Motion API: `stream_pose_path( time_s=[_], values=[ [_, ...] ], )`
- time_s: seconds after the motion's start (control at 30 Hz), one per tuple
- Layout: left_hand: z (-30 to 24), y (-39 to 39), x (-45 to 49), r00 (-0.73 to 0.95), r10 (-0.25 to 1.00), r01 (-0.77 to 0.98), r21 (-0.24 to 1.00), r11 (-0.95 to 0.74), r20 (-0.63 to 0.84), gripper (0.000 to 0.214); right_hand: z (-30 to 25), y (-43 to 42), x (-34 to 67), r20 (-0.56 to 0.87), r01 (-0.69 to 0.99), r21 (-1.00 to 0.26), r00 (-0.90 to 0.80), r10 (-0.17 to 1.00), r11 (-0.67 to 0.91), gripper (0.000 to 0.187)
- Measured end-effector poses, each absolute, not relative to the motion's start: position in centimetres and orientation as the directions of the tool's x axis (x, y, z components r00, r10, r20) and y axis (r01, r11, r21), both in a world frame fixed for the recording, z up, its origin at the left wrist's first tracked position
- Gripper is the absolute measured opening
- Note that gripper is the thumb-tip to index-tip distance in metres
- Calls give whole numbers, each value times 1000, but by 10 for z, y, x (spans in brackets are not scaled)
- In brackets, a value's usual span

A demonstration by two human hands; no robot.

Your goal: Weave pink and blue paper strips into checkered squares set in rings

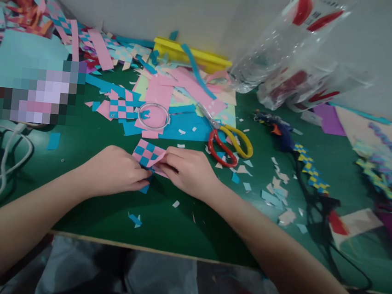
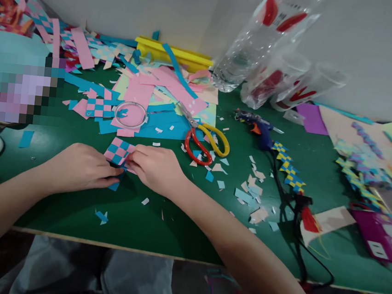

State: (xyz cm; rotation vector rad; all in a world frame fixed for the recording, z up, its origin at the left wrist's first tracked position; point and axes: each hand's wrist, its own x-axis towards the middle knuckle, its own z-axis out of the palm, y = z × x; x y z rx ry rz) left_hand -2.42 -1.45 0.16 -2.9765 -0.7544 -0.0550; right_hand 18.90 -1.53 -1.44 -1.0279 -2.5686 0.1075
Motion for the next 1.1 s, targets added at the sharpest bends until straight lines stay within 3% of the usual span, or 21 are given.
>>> stream_pose_path(
  time_s=[0.17, 0.43, 0.57, 0.9, 1.1],
  values=[
    [2, -13, -24, 881, 470, 472, -63, -879, 49, 17, -11, -17, 187, 195, 663, -241, -683, 704, 709, 20],
    [2, -13, -25, 888, 455, 458, -42, -888, 69, 18, -2, -23, 177, 66, 740, -179, -649, 758, 649, 17],
    [2, -13, -25, 893, 445, 448, -37, -893, 63, 23, -3, -24, 175, 82, 753, -177, -630, 772, 634, 15],
    [0, -14, -25, 888, 458, 460, -63, -886, 42, 24, -2, -20, 178, 71, 729, -372, -595, 801, 574, 15],
    [1, -14, -24, 880, 472, 474, -48, -879, 47, 25, -6, -20, 177, 86, 736, -363, -584, 807, 571, 13]
  ],
)
